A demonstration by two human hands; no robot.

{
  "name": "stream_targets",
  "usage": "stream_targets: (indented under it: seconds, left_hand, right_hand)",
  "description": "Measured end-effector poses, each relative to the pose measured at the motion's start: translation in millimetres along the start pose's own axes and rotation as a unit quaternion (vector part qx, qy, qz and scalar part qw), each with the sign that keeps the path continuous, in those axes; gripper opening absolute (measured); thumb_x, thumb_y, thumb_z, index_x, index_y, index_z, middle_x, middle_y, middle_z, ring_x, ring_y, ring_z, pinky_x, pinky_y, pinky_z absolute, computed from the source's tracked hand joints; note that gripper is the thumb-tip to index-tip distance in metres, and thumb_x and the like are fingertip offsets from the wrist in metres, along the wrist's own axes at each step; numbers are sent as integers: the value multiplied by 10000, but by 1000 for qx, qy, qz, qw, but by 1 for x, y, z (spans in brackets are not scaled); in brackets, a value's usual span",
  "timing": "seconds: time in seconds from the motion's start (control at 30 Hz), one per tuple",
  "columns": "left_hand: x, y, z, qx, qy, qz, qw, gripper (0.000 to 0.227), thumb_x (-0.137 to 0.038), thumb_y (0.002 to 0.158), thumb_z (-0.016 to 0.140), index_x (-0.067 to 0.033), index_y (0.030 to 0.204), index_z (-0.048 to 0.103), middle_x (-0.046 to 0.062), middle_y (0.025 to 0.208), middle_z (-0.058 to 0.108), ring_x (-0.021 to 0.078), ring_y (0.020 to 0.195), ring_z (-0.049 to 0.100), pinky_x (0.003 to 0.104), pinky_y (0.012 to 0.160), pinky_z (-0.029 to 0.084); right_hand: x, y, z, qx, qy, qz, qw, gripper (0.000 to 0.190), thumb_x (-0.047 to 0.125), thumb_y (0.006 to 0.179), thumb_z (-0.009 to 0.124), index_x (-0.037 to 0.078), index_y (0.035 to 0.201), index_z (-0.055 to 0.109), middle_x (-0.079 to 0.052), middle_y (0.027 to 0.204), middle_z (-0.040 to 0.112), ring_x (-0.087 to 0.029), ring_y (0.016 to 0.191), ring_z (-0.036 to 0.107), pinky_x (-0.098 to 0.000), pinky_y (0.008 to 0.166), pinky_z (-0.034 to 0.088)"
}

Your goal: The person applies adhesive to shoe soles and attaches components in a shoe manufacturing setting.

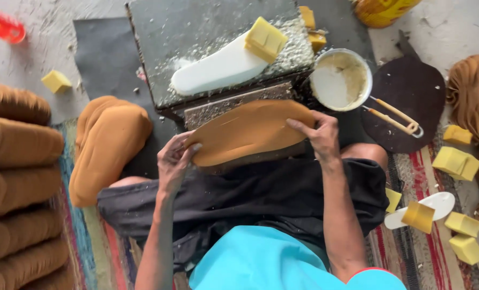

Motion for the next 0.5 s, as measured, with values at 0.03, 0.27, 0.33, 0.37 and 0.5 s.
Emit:
stream_targets:
  seconds: [0.03, 0.27, 0.33, 0.37, 0.5]
  left_hand:
    - [0, -2, 3, -3, 11, -22, 1000, 321, 0, 959, 692, 22, 1277, 654, 49, 1053, 749, 29, 812, 676, 188, 653, 546]
    - [15, 4, 1, -22, 34, 39, 998, 273, 22, 999, 683, 36, 1271, 678, 73, 1103, 753, 43, 950, 682, 172, 800, 556]
    - [7, 0, 0, -29, 35, 15, 999, 276, 13, 989, 677, 26, 1265, 682, 68, 1057, 755, 39, 879, 666, 178, 699, 533]
    - [4, -4, -1, -37, 36, -9, 999, 280, 4, 980, 670, 16, 1259, 685, 63, 1011, 758, 36, 808, 651, 184, 599, 511]
    - [27, 11, -3, -32, 48, 26, 998, 272, 11, 986, 669, 22, 1257, 686, 45, 1051, 751, 35, 881, 654, 178, 714, 534]
  right_hand:
    - [4, -1, -2, -23, -19, -29, 999, 279, 101, 831, 862, -21, 1065, 772, -42, 938, 772, -68, 789, 688, -223, 742, 561]
    - [26, -10, 3, -55, -67, -72, 994, 242, 132, 832, 862, -24, 986, 763, -28, 870, 764, -48, 737, 671, -213, 678, 542]
    - [23, -6, 5, -59, -121, -87, 987, 255, 151, 836, 869, -27, 982, 761, -38, 855, 765, -52, 729, 671, -221, 675, 541]
    - [22, -6, 5, -61, -175, -101, 977, 269, 169, 840, 876, -31, 977, 759, -49, 840, 766, -56, 722, 671, -230, 671, 540]
    - [-4, 12, 3, -77, -186, -90, 975, 270, 189, 837, 874, -26, 964, 772, -55, 826, 773, -60, 707, 664, -248, 659, 533]
Point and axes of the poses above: each hand's wrist, its own y-axis towards the middle knuckle, its own z-axis out of the palm, x = y × z, the point moved 3 cm from there along y, towards the middle knuckle
